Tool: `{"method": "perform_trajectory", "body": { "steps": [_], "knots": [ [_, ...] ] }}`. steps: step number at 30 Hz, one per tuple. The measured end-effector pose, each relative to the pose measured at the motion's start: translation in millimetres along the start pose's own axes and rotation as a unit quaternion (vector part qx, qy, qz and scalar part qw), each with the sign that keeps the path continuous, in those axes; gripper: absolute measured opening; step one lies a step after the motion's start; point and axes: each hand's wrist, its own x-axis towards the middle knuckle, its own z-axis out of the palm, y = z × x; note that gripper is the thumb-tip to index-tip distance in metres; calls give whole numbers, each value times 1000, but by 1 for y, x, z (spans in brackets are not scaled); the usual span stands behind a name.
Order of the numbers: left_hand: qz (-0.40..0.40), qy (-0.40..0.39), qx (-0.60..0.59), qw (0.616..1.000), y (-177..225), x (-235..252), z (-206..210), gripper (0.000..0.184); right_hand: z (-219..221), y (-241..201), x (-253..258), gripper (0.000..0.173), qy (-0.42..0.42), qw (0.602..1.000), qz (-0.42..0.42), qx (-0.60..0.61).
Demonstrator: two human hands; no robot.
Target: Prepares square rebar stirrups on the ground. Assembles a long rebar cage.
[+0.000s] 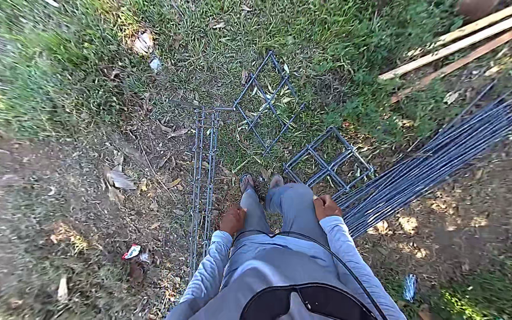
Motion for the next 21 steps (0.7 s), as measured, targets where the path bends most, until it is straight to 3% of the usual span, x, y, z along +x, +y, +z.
{"method": "perform_trajectory", "body": {
  "steps": [3, 7, 11, 14, 17, 21],
  "knots": [
    [-50, -37, 95, 994, 20, -14, 6, 71, -8, -13, -6, 53, -36, 999, -2, -26],
    [-49, -15, 140, 989, 38, -5, 2, 60, 8, -19, 7, 61, -97, 989, 0, -115],
    [25, -14, 67, 997, 68, 4, -20, 51, -16, -35, 51, 64, -109, 983, -12, -147],
    [90, -44, -45, 994, 89, -1, -29, 43, -60, -21, 81, 58, -127, 988, -43, -77],
    [100, -80, -77, 989, 111, -4, -43, 41, -103, -13, 79, 50, -140, 984, -102, -42],
    [67, -57, -99, 991, 132, 19, -53, 39, -127, -6, 104, 48, -185, 970, -148, -57]
  ]
}}
